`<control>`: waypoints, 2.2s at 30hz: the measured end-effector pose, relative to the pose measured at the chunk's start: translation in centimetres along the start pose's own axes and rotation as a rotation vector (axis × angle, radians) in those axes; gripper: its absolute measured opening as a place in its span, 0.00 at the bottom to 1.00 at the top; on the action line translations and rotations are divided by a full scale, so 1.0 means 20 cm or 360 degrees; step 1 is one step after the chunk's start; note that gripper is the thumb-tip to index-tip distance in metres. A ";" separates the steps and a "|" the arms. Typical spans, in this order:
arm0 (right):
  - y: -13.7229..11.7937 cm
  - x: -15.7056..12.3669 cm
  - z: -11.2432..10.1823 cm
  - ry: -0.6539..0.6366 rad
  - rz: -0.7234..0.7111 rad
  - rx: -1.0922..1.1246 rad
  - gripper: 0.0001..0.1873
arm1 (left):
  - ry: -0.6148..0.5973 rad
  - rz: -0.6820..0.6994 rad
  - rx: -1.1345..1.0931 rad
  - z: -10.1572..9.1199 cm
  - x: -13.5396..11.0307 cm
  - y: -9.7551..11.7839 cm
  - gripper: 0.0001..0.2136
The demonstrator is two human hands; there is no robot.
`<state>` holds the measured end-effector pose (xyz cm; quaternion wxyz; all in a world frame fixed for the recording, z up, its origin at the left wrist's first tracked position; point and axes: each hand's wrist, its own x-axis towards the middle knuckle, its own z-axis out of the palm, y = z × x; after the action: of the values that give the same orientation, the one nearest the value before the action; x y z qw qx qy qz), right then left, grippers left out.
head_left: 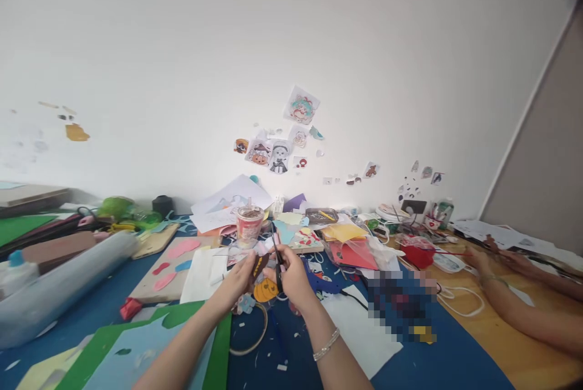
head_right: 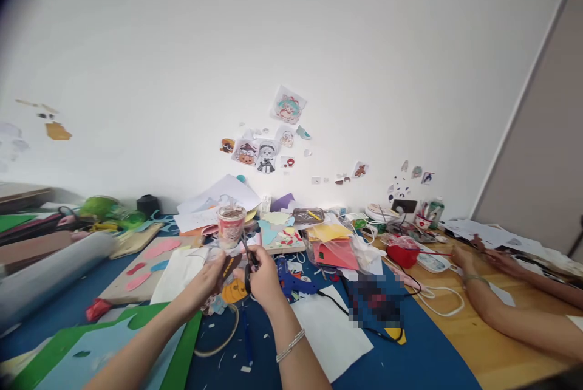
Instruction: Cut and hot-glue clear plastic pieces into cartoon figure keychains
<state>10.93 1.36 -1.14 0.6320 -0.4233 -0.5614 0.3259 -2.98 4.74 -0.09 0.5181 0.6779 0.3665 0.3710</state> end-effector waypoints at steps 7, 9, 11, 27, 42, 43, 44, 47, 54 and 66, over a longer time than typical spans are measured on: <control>0.01 -0.01 -0.02 0.0105 -0.0060 -0.0255 0.24 | -0.0104 0.0004 0.0013 0.00 0.00 0.01 0.28; 0.00 -0.01 -0.02 0.0109 -0.0064 -0.0211 0.24 | -0.0160 0.0017 0.0011 -0.01 0.01 0.01 0.27; -0.02 -0.02 -0.02 0.0085 -0.0067 -0.0109 0.23 | -0.0214 0.0043 0.0033 -0.02 0.01 0.01 0.26; 0.02 -0.01 -0.04 -0.0037 0.0095 0.0237 0.22 | -0.0128 0.0194 -0.0096 -0.05 -0.01 0.07 0.18; -0.02 -0.03 -0.05 0.0003 0.0205 0.0317 0.19 | -0.0387 0.0217 -0.0490 -0.07 -0.04 0.07 0.22; -0.03 -0.03 -0.05 -0.0020 0.0223 0.0322 0.19 | -0.0403 0.0220 -0.0496 -0.08 -0.04 0.07 0.20; -0.05 -0.03 -0.06 -0.0031 0.0230 0.0318 0.19 | -0.0419 0.0232 -0.0497 -0.08 -0.04 0.07 0.19; -0.06 -0.03 -0.05 -0.0001 0.0223 0.0298 0.20 | -0.0419 0.0295 -0.0466 -0.09 -0.03 0.05 0.16; 0.00 -0.02 -0.06 0.0000 0.0129 0.0253 0.18 | -0.0393 0.0240 -0.0520 -0.09 -0.04 0.05 0.16; 0.00 -0.02 -0.06 0.0077 0.0139 0.0291 0.17 | -0.0354 0.0013 -0.0535 -0.10 -0.07 0.10 0.21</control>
<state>12.05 0.83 -1.37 0.6665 -0.3955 -0.4950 0.3927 -5.17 4.03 2.16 0.6598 0.6201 0.2371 0.3521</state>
